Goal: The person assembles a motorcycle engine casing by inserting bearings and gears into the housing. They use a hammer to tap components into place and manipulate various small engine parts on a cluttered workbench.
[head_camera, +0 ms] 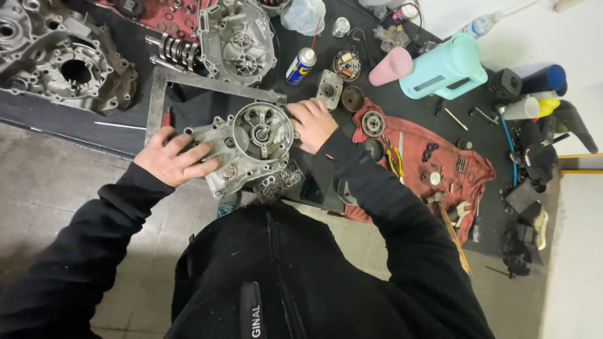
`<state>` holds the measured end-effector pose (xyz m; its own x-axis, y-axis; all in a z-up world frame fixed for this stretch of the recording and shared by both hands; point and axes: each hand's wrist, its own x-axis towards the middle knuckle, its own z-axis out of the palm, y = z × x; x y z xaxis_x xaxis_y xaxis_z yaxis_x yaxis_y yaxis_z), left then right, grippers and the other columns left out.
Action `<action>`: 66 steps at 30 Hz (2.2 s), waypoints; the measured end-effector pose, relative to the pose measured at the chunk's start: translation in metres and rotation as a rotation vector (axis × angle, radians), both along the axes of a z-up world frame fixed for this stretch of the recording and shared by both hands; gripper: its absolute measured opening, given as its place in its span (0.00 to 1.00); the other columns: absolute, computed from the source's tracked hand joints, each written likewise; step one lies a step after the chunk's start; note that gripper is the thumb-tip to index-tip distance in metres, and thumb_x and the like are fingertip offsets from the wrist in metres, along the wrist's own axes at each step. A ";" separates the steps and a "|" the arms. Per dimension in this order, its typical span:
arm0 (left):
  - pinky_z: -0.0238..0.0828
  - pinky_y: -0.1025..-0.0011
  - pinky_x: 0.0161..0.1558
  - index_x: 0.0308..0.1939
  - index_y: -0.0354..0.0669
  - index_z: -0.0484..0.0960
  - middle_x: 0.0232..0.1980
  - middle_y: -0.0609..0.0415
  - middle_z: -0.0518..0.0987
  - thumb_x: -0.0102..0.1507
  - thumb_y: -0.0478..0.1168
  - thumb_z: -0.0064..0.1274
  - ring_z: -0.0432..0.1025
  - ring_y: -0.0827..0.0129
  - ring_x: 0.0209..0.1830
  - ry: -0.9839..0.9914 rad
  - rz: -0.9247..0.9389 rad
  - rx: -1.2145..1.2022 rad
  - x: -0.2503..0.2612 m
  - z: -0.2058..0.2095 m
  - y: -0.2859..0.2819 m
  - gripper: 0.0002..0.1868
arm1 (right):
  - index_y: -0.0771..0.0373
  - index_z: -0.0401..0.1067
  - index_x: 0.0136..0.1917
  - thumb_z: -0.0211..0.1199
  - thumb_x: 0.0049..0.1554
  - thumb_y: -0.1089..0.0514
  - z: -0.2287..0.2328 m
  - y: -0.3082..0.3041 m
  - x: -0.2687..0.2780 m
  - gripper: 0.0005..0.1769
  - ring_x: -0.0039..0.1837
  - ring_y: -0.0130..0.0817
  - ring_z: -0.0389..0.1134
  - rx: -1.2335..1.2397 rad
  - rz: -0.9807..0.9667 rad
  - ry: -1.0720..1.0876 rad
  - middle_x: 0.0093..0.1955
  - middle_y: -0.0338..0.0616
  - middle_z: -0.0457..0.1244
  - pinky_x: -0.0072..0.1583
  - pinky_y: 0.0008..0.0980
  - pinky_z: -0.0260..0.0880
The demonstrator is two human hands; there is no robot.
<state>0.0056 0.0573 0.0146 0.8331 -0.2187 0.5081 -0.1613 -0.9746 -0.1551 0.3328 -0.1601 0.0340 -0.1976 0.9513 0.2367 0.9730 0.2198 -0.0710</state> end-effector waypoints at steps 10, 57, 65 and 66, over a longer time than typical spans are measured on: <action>0.63 0.58 0.60 0.58 0.74 0.75 0.61 0.64 0.73 0.58 0.37 0.51 0.66 0.63 0.55 0.042 -0.036 -0.005 0.004 0.008 0.000 0.26 | 0.58 0.76 0.58 0.73 0.40 0.56 0.008 0.003 -0.005 0.30 0.68 0.45 0.61 -0.011 -0.034 -0.077 0.65 0.45 0.62 0.69 0.51 0.55; 0.64 0.47 0.67 0.75 0.34 0.50 0.76 0.21 0.49 0.32 0.60 0.79 0.55 0.27 0.74 0.258 0.318 -0.975 -0.007 -0.008 -0.047 0.77 | 0.57 0.72 0.68 0.68 0.55 0.62 0.039 -0.069 -0.136 0.27 0.50 0.42 0.69 0.174 -0.476 0.157 0.51 0.39 0.66 0.54 0.41 0.69; 0.60 0.46 0.72 0.75 0.29 0.54 0.78 0.21 0.47 0.30 0.60 0.78 0.51 0.28 0.79 0.202 0.283 -0.946 -0.015 -0.015 -0.043 0.77 | 0.56 0.68 0.72 0.67 0.56 0.59 0.021 -0.074 -0.145 0.30 0.52 0.43 0.70 0.079 -0.542 0.355 0.56 0.45 0.67 0.55 0.39 0.72; 0.57 0.43 0.75 0.73 0.28 0.57 0.79 0.20 0.46 0.29 0.59 0.78 0.48 0.28 0.82 0.207 0.257 -0.904 -0.010 -0.019 -0.041 0.76 | 0.56 0.66 0.74 0.67 0.56 0.57 0.017 -0.079 -0.149 0.32 0.53 0.42 0.70 0.110 -0.597 0.435 0.60 0.48 0.67 0.54 0.38 0.74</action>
